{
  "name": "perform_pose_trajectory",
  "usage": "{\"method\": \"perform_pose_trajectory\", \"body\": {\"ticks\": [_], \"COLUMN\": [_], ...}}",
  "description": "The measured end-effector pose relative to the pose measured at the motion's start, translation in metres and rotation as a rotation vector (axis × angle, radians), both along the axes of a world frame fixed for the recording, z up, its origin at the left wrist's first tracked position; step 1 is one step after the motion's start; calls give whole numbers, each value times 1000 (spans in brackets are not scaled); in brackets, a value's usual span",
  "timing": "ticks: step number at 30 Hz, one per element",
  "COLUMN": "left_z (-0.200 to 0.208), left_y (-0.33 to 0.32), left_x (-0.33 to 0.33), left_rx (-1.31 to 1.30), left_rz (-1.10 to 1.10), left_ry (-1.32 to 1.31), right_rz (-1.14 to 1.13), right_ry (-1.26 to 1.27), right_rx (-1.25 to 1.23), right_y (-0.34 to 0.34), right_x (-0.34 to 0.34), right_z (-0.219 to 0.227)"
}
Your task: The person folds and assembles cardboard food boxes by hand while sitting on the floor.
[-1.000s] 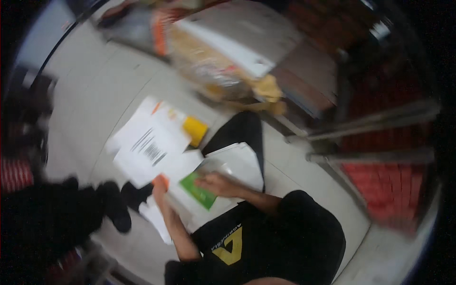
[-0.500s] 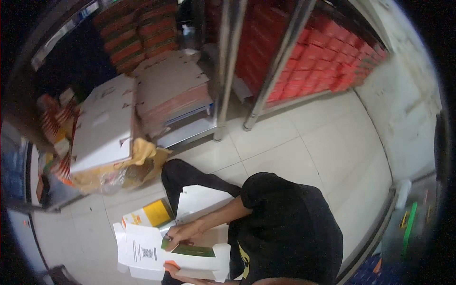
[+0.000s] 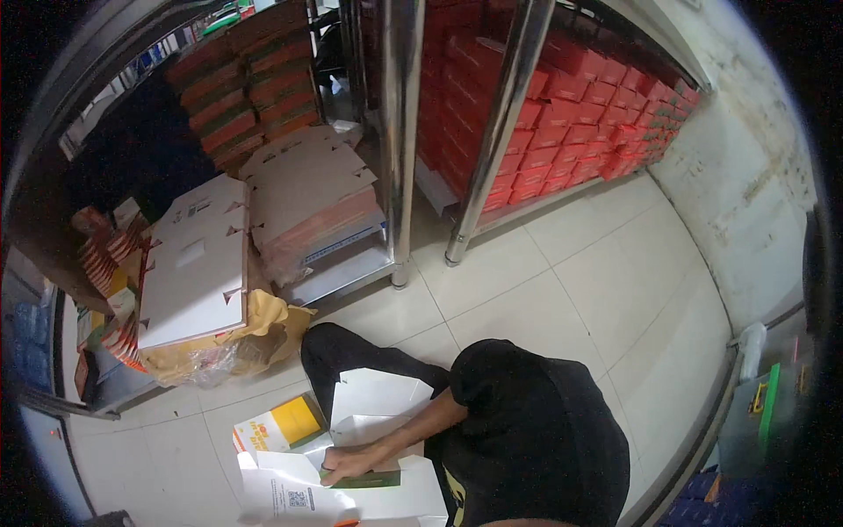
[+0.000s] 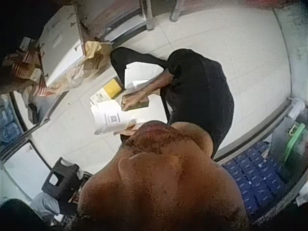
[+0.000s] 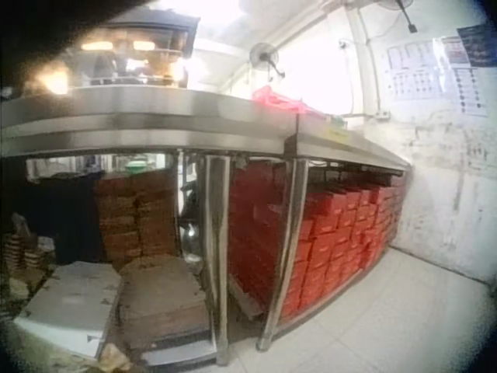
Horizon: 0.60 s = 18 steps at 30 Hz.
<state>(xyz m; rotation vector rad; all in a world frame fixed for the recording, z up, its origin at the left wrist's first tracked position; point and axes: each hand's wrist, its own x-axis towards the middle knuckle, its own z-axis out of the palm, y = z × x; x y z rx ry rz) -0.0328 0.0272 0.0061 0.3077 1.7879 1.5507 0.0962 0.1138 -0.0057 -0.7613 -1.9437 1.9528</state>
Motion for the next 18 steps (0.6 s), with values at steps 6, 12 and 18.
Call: {"method": "perform_pose_trajectory", "body": {"ticks": [6, 12, 18], "left_z": [-1, -4, 23], "left_y": [-21, -36, -22], "left_x": [-1, 18, 45], "left_rx": [4, 19, -110], "left_rz": [59, 58, 164], "left_ry": [-32, 94, 95], "right_rz": [129, -119, 11], "right_ry": [228, 265, 84], "right_rx": [-89, -739, -241], "right_y": [-8, -4, 19], "right_x": [13, 8, 14], "right_z": [12, 10, 27]}}
